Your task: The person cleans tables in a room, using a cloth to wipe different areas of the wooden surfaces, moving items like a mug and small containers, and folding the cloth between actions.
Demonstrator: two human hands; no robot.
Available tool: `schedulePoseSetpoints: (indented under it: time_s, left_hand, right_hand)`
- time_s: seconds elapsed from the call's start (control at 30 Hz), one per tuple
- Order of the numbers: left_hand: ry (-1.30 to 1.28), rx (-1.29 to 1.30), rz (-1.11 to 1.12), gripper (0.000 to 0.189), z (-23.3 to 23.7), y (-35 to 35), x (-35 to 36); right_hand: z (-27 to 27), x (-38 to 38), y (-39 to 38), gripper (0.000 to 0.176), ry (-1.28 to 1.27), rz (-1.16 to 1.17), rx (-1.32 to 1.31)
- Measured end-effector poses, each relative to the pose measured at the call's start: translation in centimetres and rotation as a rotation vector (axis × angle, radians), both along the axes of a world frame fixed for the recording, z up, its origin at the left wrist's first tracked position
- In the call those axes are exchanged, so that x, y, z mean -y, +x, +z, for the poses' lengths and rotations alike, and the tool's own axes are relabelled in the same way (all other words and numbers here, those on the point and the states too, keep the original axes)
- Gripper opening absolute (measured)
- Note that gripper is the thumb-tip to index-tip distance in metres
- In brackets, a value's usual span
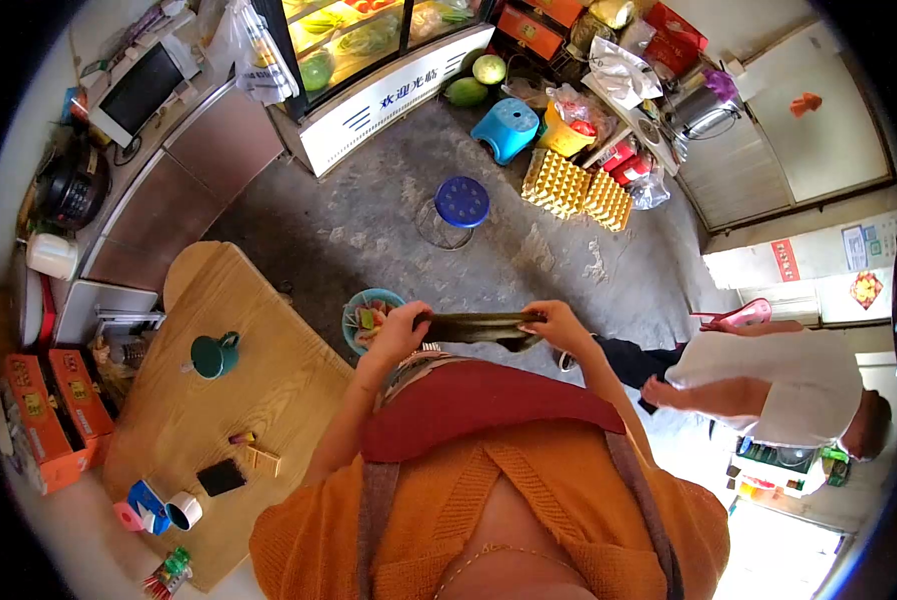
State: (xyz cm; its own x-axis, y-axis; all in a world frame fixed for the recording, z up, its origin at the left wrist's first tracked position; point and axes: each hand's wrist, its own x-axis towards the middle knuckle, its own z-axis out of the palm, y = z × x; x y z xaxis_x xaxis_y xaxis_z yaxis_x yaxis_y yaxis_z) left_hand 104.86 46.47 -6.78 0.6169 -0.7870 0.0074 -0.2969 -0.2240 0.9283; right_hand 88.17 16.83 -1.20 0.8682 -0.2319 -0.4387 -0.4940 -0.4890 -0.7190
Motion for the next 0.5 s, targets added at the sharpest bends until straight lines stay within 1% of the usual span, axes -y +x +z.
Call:
schedulePoseSetpoints:
  time_s: [0.03, 0.07, 0.1, 0.13, 0.17, 0.2, 0.23, 0.33, 0.37, 0.4, 0.43, 0.47, 0.5]
  left_hand:
    - [0.005, -0.008, 0.005, 0.014, -0.4, 0.9, 0.6]
    - [-0.007, 0.049, 0.019, 0.013, -0.6, 1.8, 0.9]
    - [-0.02, 0.111, 0.032, 0.012, -0.1, 2.7, 1.1]
    - [-0.013, 0.116, 0.035, 0.012, 0.4, 3.6, 1.0]
    - [0.051, 0.02, 0.055, 0.012, 1.1, 4.4, 1.0]
    - [0.109, -0.074, 0.081, 0.011, 1.7, 5.4, 1.1]
    - [0.106, -0.067, 0.094, 0.011, 1.6, 6.5, 1.1]
    - [0.179, -0.231, 0.172, 0.012, 1.2, 9.4, 0.5]
    - [0.181, -0.233, 0.189, 0.012, 1.1, 10.1, 0.5]
    - [0.11, -0.169, 0.217, 0.011, 1.7, 10.6, 0.2]
    - [0.041, -0.103, 0.245, 0.011, 2.0, 11.0, 0.0]
    - [-0.077, 0.008, 0.27, 0.009, 2.0, 11.6, 0.0]
    - [-0.073, 0.011, 0.283, 0.009, 2.1, 12.4, -0.2]
  right_hand:
    - [0.2, 1.3, 0.8, 0.023, 0.092, -0.012, 0.026]
    - [0.2, 2.2, 1.6, 0.022, -0.065, 0.063, 0.125]
    - [0.4, 2.2, 2.4, 0.022, -0.054, 0.064, 0.126]
    - [0.6, 2.3, 3.3, 0.021, 0.052, -0.003, 0.091]
    - [0.9, 2.5, 4.4, 0.02, 0.153, -0.067, 0.056]
    - [1.7, 2.1, 5.4, 0.022, 0.2, -0.093, 0.09]
    - [1.6, 2.2, 6.4, 0.022, 0.199, -0.079, 0.096]
    - [0.6, 2.5, 9.2, 0.036, 0.331, -0.11, 0.008]
    - [0.3, 2.9, 10.5, 0.036, 0.334, -0.094, 0.005]
    - [0.0, 3.1, 11.7, 0.036, 0.373, -0.1, -0.009]
    - [0.9, 2.5, 13.4, 0.035, 0.413, -0.107, -0.022]
    - [2.5, 2.2, 14.6, 0.036, 0.507, -0.171, -0.088]
    - [3.1, 2.1, 16.1, 0.036, 0.51, -0.157, -0.091]
